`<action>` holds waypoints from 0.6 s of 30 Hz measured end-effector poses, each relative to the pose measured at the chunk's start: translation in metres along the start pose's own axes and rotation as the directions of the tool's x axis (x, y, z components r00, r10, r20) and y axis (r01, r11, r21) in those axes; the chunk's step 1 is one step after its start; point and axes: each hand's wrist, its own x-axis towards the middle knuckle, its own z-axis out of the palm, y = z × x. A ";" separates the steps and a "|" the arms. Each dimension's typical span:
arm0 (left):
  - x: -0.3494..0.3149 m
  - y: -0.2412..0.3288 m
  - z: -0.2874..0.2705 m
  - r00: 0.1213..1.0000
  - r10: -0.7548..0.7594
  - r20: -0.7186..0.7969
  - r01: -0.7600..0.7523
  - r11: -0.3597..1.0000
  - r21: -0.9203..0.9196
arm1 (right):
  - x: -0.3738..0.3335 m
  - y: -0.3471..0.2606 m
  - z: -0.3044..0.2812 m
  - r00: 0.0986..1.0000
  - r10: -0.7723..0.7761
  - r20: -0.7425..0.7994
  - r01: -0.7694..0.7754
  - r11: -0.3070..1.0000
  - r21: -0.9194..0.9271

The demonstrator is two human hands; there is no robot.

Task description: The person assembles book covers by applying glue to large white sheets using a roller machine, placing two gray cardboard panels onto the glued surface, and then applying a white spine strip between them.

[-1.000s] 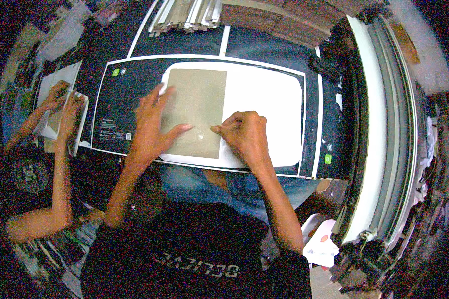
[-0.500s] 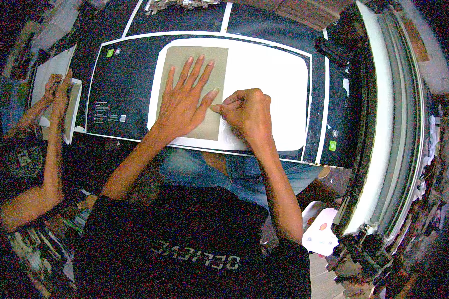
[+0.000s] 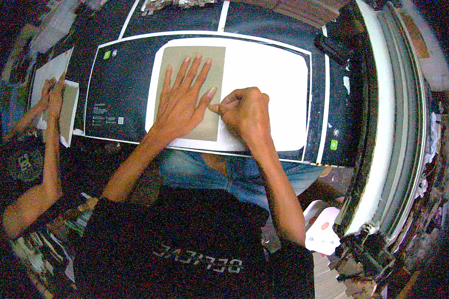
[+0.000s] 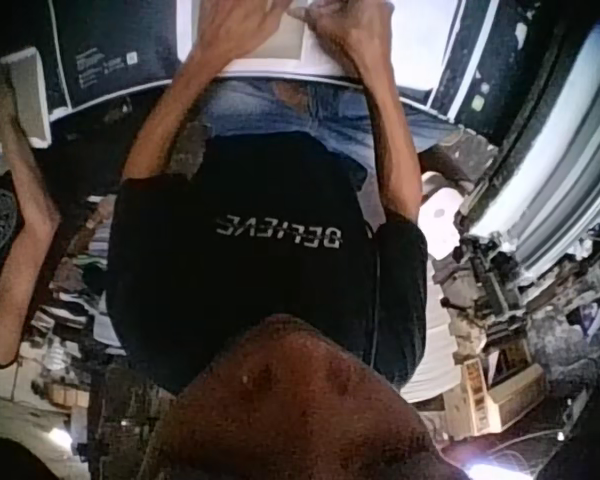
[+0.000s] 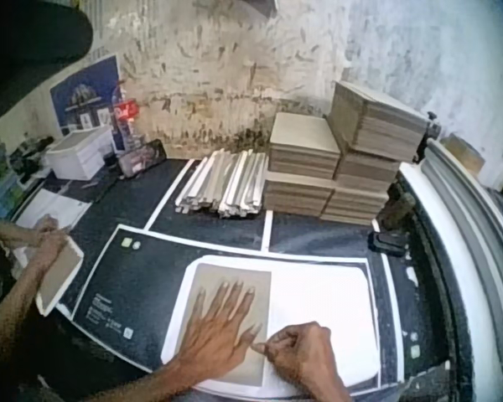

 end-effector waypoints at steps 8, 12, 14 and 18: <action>0.000 0.003 -0.010 0.999 -0.014 0.039 0.015 1.000 -0.023 | -0.005 0.006 0.000 0.997 -0.069 -0.034 0.068 0.997 -0.021; 0.000 0.002 -0.003 0.999 -0.023 0.030 0.025 0.997 -0.070 | -0.005 -0.002 -0.002 0.998 -0.056 0.016 0.056 0.996 -0.066; -0.001 0.001 -0.005 1.000 -0.004 -0.004 0.004 0.998 -0.058 | -0.001 0.008 0.003 1.000 -0.023 0.018 0.023 1.000 -0.005; -0.005 -0.001 -0.006 1.000 -0.006 -0.015 0.004 0.993 -0.114 | -0.003 0.002 0.004 1.000 -0.027 0.001 0.027 0.998 -0.057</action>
